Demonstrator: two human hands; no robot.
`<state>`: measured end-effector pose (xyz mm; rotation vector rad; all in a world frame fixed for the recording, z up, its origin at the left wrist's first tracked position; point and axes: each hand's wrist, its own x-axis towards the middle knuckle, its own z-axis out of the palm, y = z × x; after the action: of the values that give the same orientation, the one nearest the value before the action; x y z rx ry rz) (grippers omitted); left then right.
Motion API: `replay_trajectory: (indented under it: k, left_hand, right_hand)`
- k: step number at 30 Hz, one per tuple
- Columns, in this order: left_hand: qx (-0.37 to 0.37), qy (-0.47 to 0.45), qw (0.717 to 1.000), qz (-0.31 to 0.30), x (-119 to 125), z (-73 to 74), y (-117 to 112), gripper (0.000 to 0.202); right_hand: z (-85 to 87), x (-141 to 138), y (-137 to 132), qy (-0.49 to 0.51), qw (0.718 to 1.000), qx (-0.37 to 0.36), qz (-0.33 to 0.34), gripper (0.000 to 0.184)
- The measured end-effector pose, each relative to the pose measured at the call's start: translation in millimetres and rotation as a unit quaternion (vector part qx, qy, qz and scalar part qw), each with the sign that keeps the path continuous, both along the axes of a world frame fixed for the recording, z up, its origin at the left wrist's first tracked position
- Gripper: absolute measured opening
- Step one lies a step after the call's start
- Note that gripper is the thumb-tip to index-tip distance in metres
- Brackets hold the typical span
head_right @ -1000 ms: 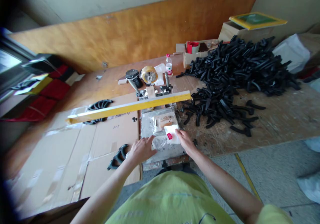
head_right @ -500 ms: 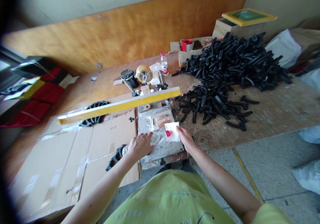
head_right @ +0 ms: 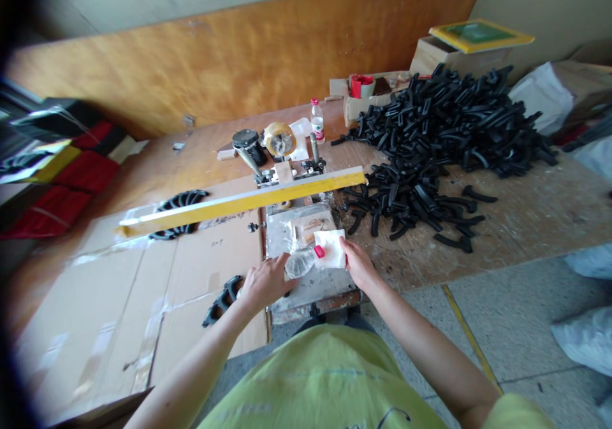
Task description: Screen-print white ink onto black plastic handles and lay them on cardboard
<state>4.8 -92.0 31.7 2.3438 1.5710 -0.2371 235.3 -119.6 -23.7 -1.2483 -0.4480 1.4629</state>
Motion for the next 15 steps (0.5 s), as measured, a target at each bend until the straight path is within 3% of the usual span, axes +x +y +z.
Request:
replay_trajectory:
  k: [3,5,9,12,15]
  left_hand:
    - [-0.038,-0.093,0.994,0.052,-18.7,-6.8,1.9,0.059]
    - [-0.090,-0.216,0.968,0.092,-34.4,-11.5,1.5,0.058]
    - [-0.166,-0.465,0.843,0.213,-70.2,-24.5,5.0,0.060]
    - [-0.126,-0.538,0.787,0.274,-94.6,-34.7,27.8,0.061]
    - [-0.010,-0.542,0.786,0.296,-110.1,-41.3,74.8,0.053]
  right_hand:
    - [5.5,-4.7,1.7,0.041,0.999,0.006,0.023,0.038]
    - [8.9,-7.5,2.6,0.052,0.998,0.008,0.041,0.036]
    - [9.3,-9.7,0.7,0.051,0.997,0.000,0.053,0.037]
    - [5.4,-8.8,-5.4,0.027,0.999,-0.006,0.046,0.036]
    - [2.1,-7.1,-15.1,0.015,0.999,-0.019,0.032,0.035]
